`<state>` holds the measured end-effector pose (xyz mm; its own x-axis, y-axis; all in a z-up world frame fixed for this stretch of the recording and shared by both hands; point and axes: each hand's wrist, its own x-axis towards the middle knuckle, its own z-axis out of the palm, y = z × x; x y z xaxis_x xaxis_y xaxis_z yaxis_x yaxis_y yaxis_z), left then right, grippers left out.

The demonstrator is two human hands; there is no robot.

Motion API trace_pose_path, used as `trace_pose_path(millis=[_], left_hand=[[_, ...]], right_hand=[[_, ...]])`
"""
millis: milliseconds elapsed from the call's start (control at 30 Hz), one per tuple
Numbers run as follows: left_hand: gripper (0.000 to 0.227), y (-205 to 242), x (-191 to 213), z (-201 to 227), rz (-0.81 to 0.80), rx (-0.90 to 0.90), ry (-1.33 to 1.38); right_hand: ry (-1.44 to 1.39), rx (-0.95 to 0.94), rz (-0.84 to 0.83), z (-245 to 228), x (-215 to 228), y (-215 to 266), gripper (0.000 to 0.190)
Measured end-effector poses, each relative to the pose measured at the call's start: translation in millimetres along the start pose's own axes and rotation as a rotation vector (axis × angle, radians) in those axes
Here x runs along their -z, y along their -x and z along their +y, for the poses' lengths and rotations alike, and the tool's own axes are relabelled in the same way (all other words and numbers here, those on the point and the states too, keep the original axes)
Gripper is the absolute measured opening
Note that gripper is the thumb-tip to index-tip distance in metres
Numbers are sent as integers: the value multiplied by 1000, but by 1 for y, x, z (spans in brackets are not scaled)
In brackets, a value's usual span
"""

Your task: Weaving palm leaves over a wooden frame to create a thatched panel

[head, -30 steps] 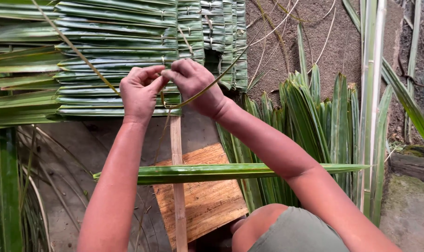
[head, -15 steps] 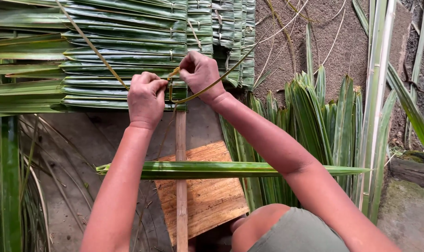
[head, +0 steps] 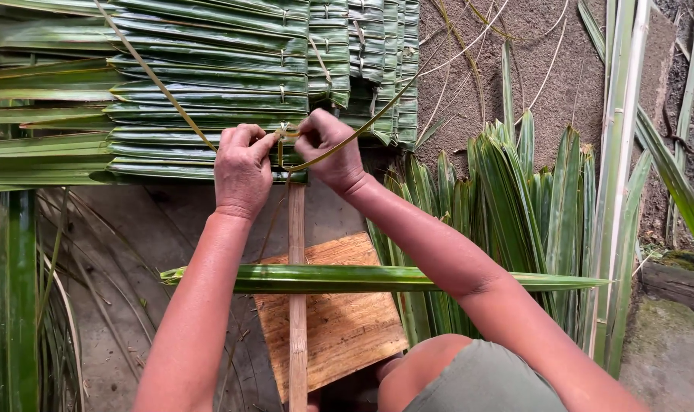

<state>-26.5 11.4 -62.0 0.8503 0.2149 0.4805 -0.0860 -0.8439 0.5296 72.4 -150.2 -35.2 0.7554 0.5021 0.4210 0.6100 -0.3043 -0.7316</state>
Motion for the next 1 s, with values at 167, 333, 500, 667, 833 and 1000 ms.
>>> trace_pose_path(millis=[167,333,500,667,833,1000], left_hand=[[23,0,0,0,11,6,10],[23,-2,5,6,8,104,130],[15,-2,8,6,-45,127,208],[6,-10,18,9,-138,172,213],[4,-13,19,15,-131,227,236],[2,-14,18,18,-148,295,309]], right_hand=[[-128,-192,-37,-17,6,-3,14],[-280,-359,-14,-13,12,-8,13],[-486,-504,-12,1,4,-3,11],[-729,-703,-15,7,-5,-13,15],[-780,-778,-116,2,-6,-15,22],[-658,-632,-264,12,-11,-13,16]])
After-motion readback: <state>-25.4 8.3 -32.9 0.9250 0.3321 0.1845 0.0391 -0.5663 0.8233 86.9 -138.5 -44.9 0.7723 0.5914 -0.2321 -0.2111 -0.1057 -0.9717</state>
